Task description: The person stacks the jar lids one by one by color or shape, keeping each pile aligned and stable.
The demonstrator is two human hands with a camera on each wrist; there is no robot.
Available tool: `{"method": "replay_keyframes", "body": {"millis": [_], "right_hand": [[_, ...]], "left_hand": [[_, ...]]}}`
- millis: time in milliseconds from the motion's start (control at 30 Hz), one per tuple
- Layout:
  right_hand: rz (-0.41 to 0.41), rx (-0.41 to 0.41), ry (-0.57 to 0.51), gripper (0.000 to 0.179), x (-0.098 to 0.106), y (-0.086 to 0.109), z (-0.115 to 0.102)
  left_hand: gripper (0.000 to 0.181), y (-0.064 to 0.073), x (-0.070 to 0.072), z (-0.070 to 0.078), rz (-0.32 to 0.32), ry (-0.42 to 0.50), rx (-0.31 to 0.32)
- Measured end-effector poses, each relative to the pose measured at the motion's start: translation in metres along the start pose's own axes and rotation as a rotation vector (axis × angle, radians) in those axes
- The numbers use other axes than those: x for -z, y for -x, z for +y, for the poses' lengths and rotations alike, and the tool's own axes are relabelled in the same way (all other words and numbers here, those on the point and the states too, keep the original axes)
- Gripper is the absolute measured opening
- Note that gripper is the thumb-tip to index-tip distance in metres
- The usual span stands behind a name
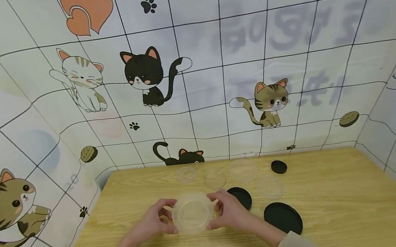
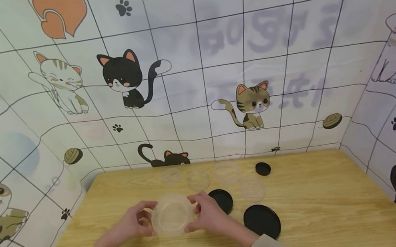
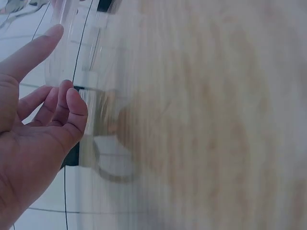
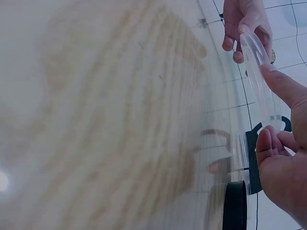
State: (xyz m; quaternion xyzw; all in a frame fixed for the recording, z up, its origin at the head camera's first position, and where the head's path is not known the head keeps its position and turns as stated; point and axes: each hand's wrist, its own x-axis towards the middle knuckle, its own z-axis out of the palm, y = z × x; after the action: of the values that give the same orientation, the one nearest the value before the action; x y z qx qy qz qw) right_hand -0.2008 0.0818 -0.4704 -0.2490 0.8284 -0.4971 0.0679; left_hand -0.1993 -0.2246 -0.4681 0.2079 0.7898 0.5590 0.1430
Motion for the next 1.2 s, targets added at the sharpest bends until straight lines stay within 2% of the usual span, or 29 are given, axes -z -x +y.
{"method": "replay_keyframes", "body": {"millis": [233, 467, 700, 1000, 1200], "right_hand": [[0.014, -0.028, -0.123, 0.081, 0.001, 0.027, 0.000], [0.002, -0.066, -0.154, 0.083, 0.000, 0.046, 0.006], [-0.013, -0.074, -0.163, 0.083, 0.001, 0.054, 0.008], [-0.016, -0.090, -0.134, 0.081, 0.004, 0.062, 0.016], [-0.017, -0.097, -0.143, 0.081, 0.002, 0.063, 0.019]], "left_hand": [[0.078, 0.011, -0.021, 0.008, 0.011, 0.023, 0.045], [0.077, 0.017, -0.039, 0.008, 0.010, -0.010, 0.043], [0.076, 0.020, -0.048, 0.006, 0.015, -0.078, -0.001], [0.078, 0.017, -0.061, 0.006, 0.008, -0.099, 0.015], [0.079, 0.016, -0.064, 0.005, 0.001, -0.104, 0.036]]}}
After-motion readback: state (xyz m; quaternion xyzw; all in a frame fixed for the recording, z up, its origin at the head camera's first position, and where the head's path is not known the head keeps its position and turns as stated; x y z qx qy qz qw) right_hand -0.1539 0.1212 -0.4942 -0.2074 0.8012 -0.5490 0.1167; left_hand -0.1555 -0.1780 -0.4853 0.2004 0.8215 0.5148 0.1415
